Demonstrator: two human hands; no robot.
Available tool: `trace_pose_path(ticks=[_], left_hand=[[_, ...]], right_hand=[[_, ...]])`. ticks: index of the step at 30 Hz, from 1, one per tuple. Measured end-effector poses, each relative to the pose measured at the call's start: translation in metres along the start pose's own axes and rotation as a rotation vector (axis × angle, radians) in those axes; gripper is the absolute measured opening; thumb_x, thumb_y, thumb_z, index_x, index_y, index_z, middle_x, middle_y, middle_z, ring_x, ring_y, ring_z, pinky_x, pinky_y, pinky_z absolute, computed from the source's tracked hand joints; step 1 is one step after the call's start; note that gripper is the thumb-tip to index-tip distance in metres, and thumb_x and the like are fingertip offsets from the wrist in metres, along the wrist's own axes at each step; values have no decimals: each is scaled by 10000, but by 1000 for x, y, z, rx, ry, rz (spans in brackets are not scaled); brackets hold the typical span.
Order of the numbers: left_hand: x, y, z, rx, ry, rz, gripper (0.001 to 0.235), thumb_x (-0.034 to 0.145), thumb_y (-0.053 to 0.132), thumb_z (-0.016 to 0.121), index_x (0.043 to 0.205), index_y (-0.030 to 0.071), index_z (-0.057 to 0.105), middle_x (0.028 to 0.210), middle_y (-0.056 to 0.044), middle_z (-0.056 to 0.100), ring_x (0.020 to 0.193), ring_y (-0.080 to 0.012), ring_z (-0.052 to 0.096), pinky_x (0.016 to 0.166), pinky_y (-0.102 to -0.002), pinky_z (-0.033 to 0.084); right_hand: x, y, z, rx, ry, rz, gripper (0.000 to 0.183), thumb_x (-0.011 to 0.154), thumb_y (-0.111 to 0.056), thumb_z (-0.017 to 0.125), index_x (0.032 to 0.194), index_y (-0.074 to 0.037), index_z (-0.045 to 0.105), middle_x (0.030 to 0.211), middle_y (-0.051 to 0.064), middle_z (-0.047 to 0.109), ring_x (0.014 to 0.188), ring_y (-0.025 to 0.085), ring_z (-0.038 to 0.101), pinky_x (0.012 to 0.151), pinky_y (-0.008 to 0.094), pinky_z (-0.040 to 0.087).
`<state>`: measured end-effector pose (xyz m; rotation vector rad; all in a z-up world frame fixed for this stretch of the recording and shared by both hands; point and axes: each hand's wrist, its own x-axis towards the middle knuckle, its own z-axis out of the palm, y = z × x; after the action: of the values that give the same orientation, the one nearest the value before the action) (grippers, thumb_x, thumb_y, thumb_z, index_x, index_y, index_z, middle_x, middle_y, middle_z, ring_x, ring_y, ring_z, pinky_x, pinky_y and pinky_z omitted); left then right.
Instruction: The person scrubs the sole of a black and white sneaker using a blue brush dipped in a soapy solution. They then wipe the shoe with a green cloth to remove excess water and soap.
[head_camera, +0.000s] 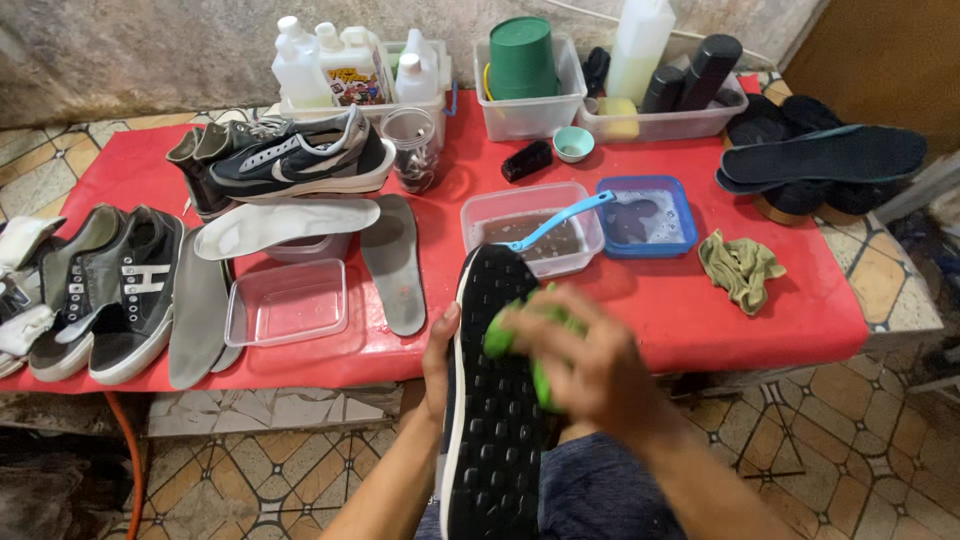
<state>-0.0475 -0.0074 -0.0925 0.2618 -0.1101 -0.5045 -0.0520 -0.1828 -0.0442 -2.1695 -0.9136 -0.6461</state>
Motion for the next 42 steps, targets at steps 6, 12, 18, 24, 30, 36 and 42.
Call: trace_pose_path(ticks=[6, 12, 18, 24, 30, 36, 42], left_hand=[[6, -1, -9, 133, 154, 15, 732, 947, 521, 500, 1439, -20, 536, 1351, -256, 629, 1196, -357, 624, 1072, -481, 475], [-2, -8, -35, 106, 225, 21, 658, 937, 521, 565, 1354, 14, 603, 1182, -196, 713, 1037, -300, 695, 967, -430, 549], [-3, -20, -3, -32, 5, 137, 460, 987, 431, 550, 1262, 65, 602, 1176, -137, 666, 1070, -236, 639, 1000, -335, 463], [-3, -16, 36, 282, 409, 109, 665, 844, 604, 572, 1220, 72, 705, 1017, -168, 717, 891, -249, 654, 928, -429, 533], [-7, -15, -16, 72, 43, -9, 642, 973, 494, 540, 1419, 32, 559, 1327, -202, 654, 1199, -320, 639, 1070, -437, 484], [-6, -29, -4, -150, 88, -68, 652, 891, 510, 633, 1315, 15, 600, 1369, -177, 614, 1244, -267, 597, 1170, -368, 385], [-11, -20, -22, 77, 58, -152, 675, 974, 498, 524, 1426, -3, 539, 1260, -217, 678, 1124, -318, 672, 1023, -452, 520]], right_hand=[[9, -24, -19, -90, 189, 159, 267, 893, -65, 760, 1126, -184, 708, 1091, 18, 656, 904, 188, 679, 694, 294, 575], [6, 14, -9, -74, 211, 178, 273, 856, -1, 770, 1101, -122, 764, 1064, 73, 693, 943, 214, 700, 840, 319, 584], [5, -26, -15, 128, 5, -6, 229, 991, -32, 617, 1165, -154, 701, 1127, 141, 610, 669, 214, 629, 619, 310, 534], [1, 2, -22, -53, 174, 115, 243, 902, -117, 711, 1119, -214, 762, 1007, 37, 650, 784, 281, 737, 668, 397, 617], [8, 1, -11, 32, 104, -81, 329, 950, 68, 554, 1133, -156, 710, 1124, -1, 719, 927, 186, 662, 742, 291, 573], [20, -44, -28, -41, 116, -213, 188, 985, -36, 621, 1086, -139, 742, 1023, 101, 618, 814, 244, 576, 693, 385, 468], [11, 7, -22, -194, 269, 210, 171, 925, -107, 753, 1077, -184, 752, 1082, -28, 742, 1007, 170, 676, 835, 374, 361]])
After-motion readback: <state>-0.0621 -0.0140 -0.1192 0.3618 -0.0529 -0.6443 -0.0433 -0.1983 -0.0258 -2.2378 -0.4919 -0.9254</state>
